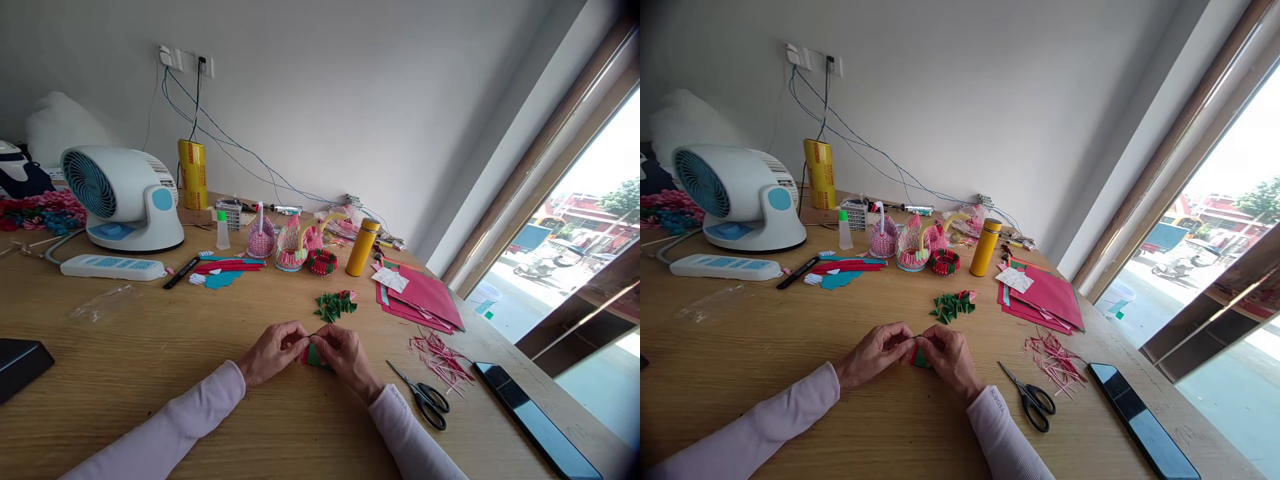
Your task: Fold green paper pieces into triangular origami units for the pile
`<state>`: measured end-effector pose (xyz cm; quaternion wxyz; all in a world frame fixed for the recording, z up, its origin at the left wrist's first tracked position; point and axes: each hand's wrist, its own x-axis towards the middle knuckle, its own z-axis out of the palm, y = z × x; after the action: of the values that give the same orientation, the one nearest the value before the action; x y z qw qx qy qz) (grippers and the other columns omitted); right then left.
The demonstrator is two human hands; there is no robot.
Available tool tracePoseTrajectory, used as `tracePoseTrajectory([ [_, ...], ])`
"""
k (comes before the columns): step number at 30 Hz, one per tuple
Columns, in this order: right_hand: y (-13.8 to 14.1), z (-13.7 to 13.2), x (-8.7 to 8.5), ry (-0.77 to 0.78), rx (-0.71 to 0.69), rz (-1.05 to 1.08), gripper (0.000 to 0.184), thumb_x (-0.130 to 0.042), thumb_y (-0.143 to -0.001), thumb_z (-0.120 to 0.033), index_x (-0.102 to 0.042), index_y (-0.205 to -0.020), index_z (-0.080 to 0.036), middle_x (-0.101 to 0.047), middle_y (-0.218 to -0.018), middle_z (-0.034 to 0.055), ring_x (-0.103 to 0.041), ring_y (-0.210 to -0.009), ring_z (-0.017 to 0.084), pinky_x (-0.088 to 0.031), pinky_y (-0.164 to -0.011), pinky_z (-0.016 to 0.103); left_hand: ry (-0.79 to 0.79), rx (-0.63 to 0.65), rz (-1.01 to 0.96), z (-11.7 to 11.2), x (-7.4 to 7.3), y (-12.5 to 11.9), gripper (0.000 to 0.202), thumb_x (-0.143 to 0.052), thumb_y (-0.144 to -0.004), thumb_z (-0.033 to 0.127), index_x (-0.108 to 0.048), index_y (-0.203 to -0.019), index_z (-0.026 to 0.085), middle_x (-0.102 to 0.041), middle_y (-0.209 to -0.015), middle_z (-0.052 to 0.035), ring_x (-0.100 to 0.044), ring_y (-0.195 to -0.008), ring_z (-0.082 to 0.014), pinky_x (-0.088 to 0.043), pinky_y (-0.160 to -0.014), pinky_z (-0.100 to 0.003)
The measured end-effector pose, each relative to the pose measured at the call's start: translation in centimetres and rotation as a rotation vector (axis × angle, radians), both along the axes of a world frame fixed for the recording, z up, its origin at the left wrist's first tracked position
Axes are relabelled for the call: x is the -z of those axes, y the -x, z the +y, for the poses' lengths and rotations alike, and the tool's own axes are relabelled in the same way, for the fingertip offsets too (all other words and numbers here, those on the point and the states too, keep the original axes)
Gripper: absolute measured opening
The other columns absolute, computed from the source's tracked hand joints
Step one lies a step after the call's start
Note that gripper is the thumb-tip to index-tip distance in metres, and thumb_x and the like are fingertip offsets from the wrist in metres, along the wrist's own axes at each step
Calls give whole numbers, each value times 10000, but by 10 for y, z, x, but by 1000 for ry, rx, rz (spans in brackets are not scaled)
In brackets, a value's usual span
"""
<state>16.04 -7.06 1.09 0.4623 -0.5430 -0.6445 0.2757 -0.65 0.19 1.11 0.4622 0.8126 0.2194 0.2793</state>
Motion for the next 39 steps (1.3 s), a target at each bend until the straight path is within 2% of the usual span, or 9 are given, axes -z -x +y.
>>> tracePoseTrajectory([
  [6,2,-2,-1,-107,43,-169,279,-493,-867,-352,-528,-670,-157,-421,-527,-48,-373,-491,84,-292,-474,201,47,29,-7,-2,0,0,259,-466,-859,377,-522,-740,154,-545,-593,19,-505,-573,-110,-394,-583,-217],
  [9,1,-1,2,-98,40,-163,283,-490,-870,-355,-522,-672,-156,-397,-538,-52,-348,-496,83,-277,-472,201,55,45,-4,-1,0,0,268,-461,-862,388,-519,-746,154,-551,-598,17,-506,-569,-110,-394,-582,-218],
  [12,0,-1,4,-51,12,-149,282,-455,-892,-358,-529,-708,-157,-406,-540,-51,-347,-491,84,-275,-466,202,71,42,-12,-1,0,1,264,-473,-855,390,-514,-737,157,-540,-595,23,-501,-566,-107,-392,-577,-213],
  [17,3,-2,3,-98,-6,-208,247,-446,-895,-305,-514,-705,-163,-419,-565,-45,-348,-512,88,-282,-495,210,116,56,-27,-2,-1,2,282,-459,-860,406,-514,-740,157,-532,-594,26,-487,-558,-105,-381,-562,-209],
  [25,3,-2,0,-24,-4,-185,281,-437,-899,-341,-521,-701,-161,-389,-561,-48,-334,-514,91,-266,-487,210,60,-9,-61,0,4,-1,306,-413,-881,431,-491,-743,169,-503,-560,36,-472,-525,-102,-382,-564,-211],
  [32,9,-5,-1,-47,-24,-193,250,-440,-888,-289,-501,-678,-167,-438,-583,-39,-372,-529,95,-298,-513,204,44,-46,-53,-1,4,-2,317,-443,-865,444,-529,-759,158,-504,-593,31,-475,-533,-97,-366,-530,-200],
  [39,9,-4,0,-68,-18,-205,263,-443,-887,-280,-524,-667,-159,-479,-576,-33,-378,-515,93,-310,-504,200,56,-35,-76,-2,7,-4,310,-435,-873,440,-496,-731,170,-485,-521,51,-467,-480,-91,-369,-538,-204],
])
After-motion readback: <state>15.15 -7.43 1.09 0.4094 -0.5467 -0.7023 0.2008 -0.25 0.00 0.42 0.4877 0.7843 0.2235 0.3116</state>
